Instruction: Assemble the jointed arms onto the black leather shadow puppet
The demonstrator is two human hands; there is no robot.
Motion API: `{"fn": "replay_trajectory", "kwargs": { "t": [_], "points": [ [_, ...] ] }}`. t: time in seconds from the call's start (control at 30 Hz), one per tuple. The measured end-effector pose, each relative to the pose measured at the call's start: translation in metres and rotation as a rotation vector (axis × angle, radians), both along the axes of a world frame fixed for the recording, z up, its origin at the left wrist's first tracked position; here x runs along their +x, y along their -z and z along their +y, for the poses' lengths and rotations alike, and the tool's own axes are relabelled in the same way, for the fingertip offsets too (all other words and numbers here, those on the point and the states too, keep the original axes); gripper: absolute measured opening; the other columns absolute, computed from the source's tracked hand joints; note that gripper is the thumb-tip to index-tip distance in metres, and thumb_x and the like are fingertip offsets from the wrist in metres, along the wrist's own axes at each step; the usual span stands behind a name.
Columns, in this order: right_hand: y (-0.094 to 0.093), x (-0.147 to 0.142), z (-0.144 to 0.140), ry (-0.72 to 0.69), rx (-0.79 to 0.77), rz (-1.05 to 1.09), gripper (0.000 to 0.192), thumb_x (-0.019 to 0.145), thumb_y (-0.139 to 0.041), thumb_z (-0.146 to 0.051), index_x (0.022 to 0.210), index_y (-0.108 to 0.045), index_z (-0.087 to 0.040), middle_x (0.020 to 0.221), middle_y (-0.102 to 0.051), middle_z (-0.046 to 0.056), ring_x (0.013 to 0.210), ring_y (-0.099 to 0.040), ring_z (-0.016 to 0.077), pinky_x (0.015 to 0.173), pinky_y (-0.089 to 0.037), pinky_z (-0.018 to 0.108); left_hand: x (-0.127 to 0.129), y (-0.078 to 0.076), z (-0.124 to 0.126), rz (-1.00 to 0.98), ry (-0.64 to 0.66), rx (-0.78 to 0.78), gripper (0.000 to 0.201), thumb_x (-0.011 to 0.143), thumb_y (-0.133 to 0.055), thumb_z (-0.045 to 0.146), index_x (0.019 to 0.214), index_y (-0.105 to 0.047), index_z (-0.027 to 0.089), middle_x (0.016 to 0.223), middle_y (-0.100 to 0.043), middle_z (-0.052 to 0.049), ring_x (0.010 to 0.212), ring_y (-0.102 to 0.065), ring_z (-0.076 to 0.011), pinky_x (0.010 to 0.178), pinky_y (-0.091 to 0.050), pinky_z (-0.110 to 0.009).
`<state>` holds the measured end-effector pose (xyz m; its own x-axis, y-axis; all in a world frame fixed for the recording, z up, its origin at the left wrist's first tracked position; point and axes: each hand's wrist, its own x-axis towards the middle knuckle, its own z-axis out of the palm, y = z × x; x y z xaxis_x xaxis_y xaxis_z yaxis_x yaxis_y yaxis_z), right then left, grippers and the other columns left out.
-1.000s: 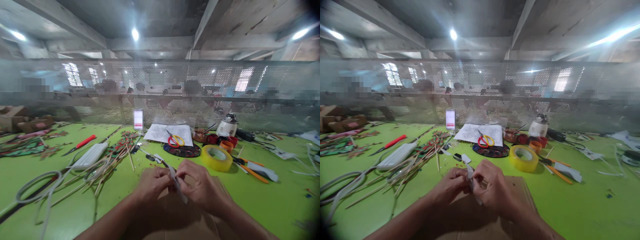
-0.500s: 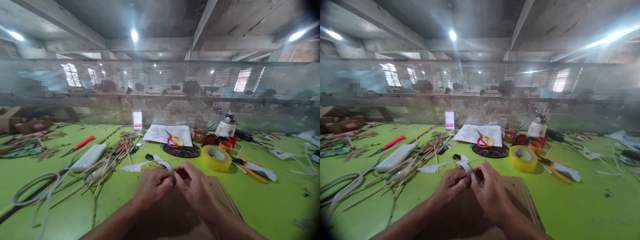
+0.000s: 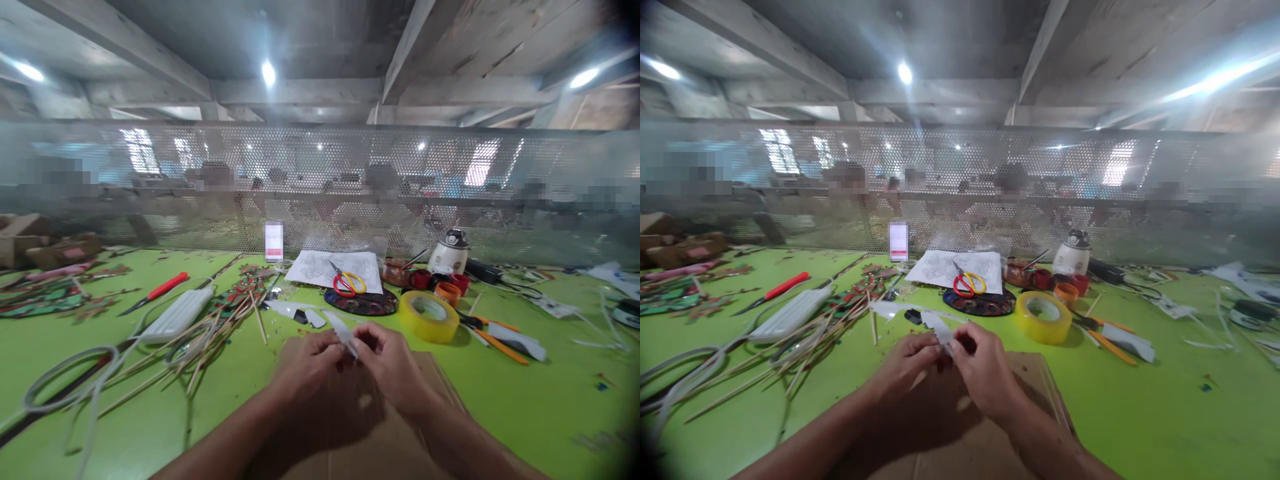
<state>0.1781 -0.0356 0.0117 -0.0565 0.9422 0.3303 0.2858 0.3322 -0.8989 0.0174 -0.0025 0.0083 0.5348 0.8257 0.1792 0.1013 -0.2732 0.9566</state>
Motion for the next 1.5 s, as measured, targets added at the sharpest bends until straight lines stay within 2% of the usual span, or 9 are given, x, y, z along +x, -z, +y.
{"fn": "replay_trajectory", "kwargs": {
  "t": [0.07,0.17,0.27,0.67,0.93,1.1,1.27,1.37,1.5],
  "points": [
    [0.001,-0.001,-0.001,-0.011,0.001,0.010,0.016,0.082,-0.054,-0.027,0.075,-0.062,-0.015,0.066,-0.064,0.002,0.062,-0.056,0.0135,0.061,-0.044,0.025,-0.001,0.000,0.000,-0.008,-0.001,-0.037,0.033,0.081,-0.052,0.041,0.063,-0.063,0.016,0.067,-0.063,-0.005,0.068,-0.057,-0.0166,0.069,-0.043,-0.028],
    [0.003,-0.002,-0.002,-0.030,-0.005,0.032,0.015,0.082,-0.053,-0.026,0.078,-0.062,-0.016,0.065,-0.064,0.001,0.060,-0.057,0.0137,0.060,-0.046,0.025,0.002,-0.001,-0.003,-0.035,-0.015,-0.194,0.042,0.080,-0.057,0.053,0.067,-0.064,0.014,0.066,-0.062,-0.005,0.064,-0.056,-0.0149,0.065,-0.042,-0.027],
    [0.005,-0.003,-0.001,-0.020,-0.001,0.041,0.013,0.081,-0.053,-0.025,0.082,-0.063,-0.016,0.067,-0.065,0.001,0.062,-0.059,0.0147,0.060,-0.047,0.026,0.006,-0.001,-0.005,-0.082,-0.022,-0.287,0.045,0.076,-0.062,0.057,0.072,-0.063,0.012,0.066,-0.059,-0.003,0.059,-0.052,-0.0120,0.060,-0.039,-0.025],
    [0.002,0.005,0.005,-0.117,-0.142,0.152,0.019,0.076,-0.062,-0.033,0.076,-0.064,-0.014,0.062,-0.062,0.000,0.057,-0.054,0.0124,0.057,-0.043,0.026,0.001,0.003,0.001,0.057,0.088,-0.156,0.039,0.082,-0.052,0.050,0.068,-0.059,0.014,0.054,-0.054,0.000,0.049,-0.045,-0.0099,0.051,-0.032,-0.023],
    [0.005,0.003,0.009,-0.127,-0.227,0.292,0.023,0.068,-0.070,-0.036,0.072,-0.064,-0.014,0.061,-0.062,-0.001,0.057,-0.053,0.0112,0.057,-0.041,0.025,0.003,0.004,-0.004,-0.048,-0.023,-0.250,0.030,0.083,-0.051,0.037,0.064,-0.060,0.015,0.057,-0.057,0.000,0.056,-0.048,-0.0119,0.055,-0.036,-0.023],
    [0.008,0.001,0.010,-0.132,-0.252,0.347,0.025,0.066,-0.072,-0.038,0.072,-0.065,-0.015,0.063,-0.065,0.000,0.058,-0.055,0.0114,0.059,-0.043,0.025,0.005,0.005,-0.003,-0.067,-0.051,-0.329,0.037,0.079,-0.060,0.048,0.062,-0.059,0.015,0.054,-0.054,0.001,0.053,-0.046,-0.0112,0.055,-0.034,-0.024],
    [0.006,0.002,0.009,-0.171,-0.361,0.498,0.035,0.065,-0.075,-0.044,0.084,-0.067,-0.015,0.064,-0.064,-0.001,0.053,-0.056,0.0110,0.057,-0.046,0.026,0.006,0.004,-0.002,-0.075,-0.071,-0.295,0.038,0.074,-0.063,0.048,0.062,-0.061,0.013,0.053,-0.055,0.000,0.048,-0.040,-0.0092,0.051,-0.028,-0.023],
    [0.003,0.002,0.007,-0.169,-0.344,0.495,0.037,0.067,-0.074,-0.044,0.089,-0.066,-0.015,0.068,-0.066,0.000,0.055,-0.057,0.0113,0.059,-0.047,0.027,0.007,0.003,-0.002,-0.084,-0.074,-0.267,0.039,0.074,-0.062,0.049,0.058,-0.059,0.014,0.048,-0.051,0.001,0.045,-0.037,-0.0082,0.049,-0.027,-0.023],
    [0.005,-0.002,0.004,-0.151,-0.227,0.346,0.030,0.074,-0.068,-0.039,0.090,-0.065,-0.013,0.074,-0.067,0.003,0.063,-0.059,0.0123,0.063,-0.047,0.026,0.008,0.006,-0.002,-0.100,-0.119,-0.282,0.038,0.072,-0.061,0.048,0.054,-0.054,0.015,0.045,-0.048,0.002,0.042,-0.036,-0.0075,0.046,-0.026,-0.023]
  ]
}}
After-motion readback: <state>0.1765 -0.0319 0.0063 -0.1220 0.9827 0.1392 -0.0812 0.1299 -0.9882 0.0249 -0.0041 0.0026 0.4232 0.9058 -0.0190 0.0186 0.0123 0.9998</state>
